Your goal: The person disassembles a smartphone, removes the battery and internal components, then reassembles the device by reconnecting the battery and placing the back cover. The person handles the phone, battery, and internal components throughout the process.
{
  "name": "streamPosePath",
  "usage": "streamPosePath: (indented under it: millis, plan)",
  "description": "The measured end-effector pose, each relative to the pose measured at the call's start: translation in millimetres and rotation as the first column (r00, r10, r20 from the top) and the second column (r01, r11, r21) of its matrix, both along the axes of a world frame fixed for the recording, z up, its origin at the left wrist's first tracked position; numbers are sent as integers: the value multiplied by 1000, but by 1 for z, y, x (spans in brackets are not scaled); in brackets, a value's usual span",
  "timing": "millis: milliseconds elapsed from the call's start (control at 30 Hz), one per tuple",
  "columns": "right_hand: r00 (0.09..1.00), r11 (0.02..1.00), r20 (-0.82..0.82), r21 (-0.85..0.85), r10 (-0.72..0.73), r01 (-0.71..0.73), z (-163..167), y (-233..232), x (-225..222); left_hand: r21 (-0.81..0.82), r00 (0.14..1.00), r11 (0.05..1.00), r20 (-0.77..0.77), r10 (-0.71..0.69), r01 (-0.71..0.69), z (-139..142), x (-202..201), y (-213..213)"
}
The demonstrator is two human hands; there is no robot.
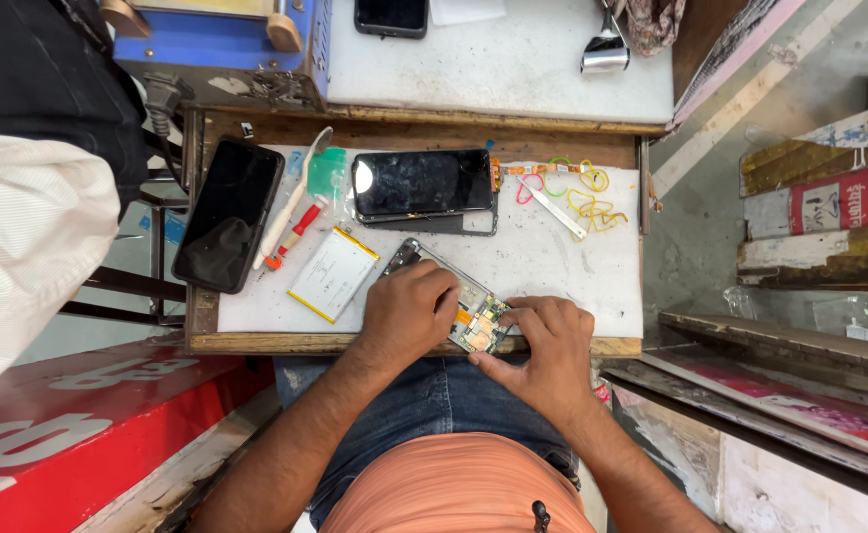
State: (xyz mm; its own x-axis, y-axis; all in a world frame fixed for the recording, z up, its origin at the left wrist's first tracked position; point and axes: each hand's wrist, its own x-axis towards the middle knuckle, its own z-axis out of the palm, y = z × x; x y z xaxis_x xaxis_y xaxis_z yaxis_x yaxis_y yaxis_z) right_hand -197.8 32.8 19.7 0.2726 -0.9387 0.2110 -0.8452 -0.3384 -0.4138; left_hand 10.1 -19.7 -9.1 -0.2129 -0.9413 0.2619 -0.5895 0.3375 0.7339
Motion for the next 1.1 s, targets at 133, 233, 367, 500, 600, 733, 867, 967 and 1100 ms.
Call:
streamPosePath:
  millis: [133, 233, 367, 500, 600, 733, 867, 967, 1100]
  plan:
    - [1000, 999, 12, 48, -10, 9, 8, -2, 1, 211, 938, 977, -331, 106, -35, 3, 8, 0]
    - [999, 998, 40, 56, -31, 29, 15, -9, 3, 270, 888, 963, -443, 125, -1, 3, 16, 3]
    - [994, 994, 6, 14, 111, -111, 18, -30, 13, 254, 899, 967, -426, 104, 8, 1, 17, 4]
    - [982, 982, -39, 39, 186, -185, 18, -41, 22, 206, 936, 979, -344, 73, 0, 3, 14, 5]
    - [981, 981, -40, 27, 192, -191, 17, -42, 22, 182, 945, 983, -322, 63, -4, 2, 14, 4]
    - [985, 985, -35, -2, 170, -170, 13, -39, 21, 120, 946, 993, -322, 32, 8, -2, 11, 5]
    - [979, 981, -72, -15, 191, -193, 9, -38, 22, 333, 828, 939, -549, 116, 89, 7, 19, -2]
    - [978, 981, -90, -5, 191, -192, 8, -36, 23, 235, 471, 957, -872, 131, 170, 37, 47, -25]
    - [979, 981, -74, 5, 192, -192, 7, -38, 22, -34, 293, 999, -956, -30, -9, 94, 97, -67]
